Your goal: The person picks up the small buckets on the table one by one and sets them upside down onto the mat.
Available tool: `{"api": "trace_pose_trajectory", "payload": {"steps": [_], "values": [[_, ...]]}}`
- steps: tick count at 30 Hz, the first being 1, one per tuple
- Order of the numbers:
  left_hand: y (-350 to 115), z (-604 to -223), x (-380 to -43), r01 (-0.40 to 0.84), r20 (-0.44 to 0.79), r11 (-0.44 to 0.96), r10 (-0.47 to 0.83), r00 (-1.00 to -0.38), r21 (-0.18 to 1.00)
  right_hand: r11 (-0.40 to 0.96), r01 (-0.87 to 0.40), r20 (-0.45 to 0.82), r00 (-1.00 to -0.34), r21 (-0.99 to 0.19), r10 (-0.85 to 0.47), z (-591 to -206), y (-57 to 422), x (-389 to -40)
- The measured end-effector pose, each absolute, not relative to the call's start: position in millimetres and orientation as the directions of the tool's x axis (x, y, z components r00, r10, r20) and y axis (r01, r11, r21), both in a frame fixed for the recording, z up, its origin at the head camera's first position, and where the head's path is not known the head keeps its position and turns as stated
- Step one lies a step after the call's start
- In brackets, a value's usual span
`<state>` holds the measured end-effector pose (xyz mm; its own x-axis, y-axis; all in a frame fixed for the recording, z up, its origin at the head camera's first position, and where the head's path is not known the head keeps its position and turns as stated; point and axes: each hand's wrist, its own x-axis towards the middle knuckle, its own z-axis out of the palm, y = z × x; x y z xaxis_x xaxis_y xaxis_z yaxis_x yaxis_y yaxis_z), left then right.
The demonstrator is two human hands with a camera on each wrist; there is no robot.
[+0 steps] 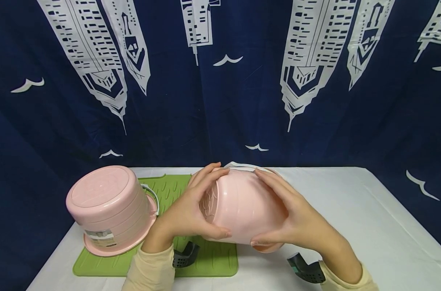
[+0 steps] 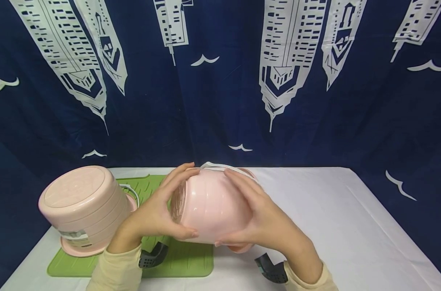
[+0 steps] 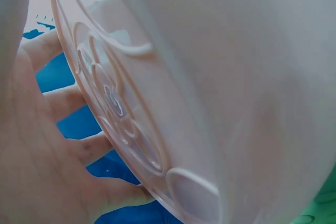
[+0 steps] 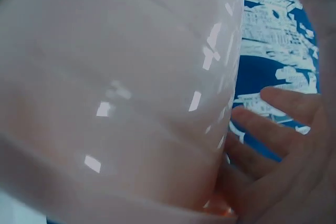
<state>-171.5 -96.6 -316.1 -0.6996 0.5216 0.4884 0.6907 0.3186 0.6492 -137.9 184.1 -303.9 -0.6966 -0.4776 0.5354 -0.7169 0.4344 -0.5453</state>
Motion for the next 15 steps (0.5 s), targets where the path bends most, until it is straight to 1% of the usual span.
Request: {"api": "trace_pose_trajectory", "payload": {"steps": [6, 15], "values": [[-94.4, -313.2, -168.2, 0.716, 0.512, 0.310, 0.529, -0.677, 0.626, 0.486, -0.705, 0.518, -0.709, -0.516, -0.479, -301.5, 182.4, -133.7], [-92.0, -310.3, -165.0, 0.733, 0.524, 0.325, 0.534, -0.664, 0.598, 0.556, -0.673, 0.472, -0.739, -0.488, -0.481, -305.3, 181.0, -136.3]]}}
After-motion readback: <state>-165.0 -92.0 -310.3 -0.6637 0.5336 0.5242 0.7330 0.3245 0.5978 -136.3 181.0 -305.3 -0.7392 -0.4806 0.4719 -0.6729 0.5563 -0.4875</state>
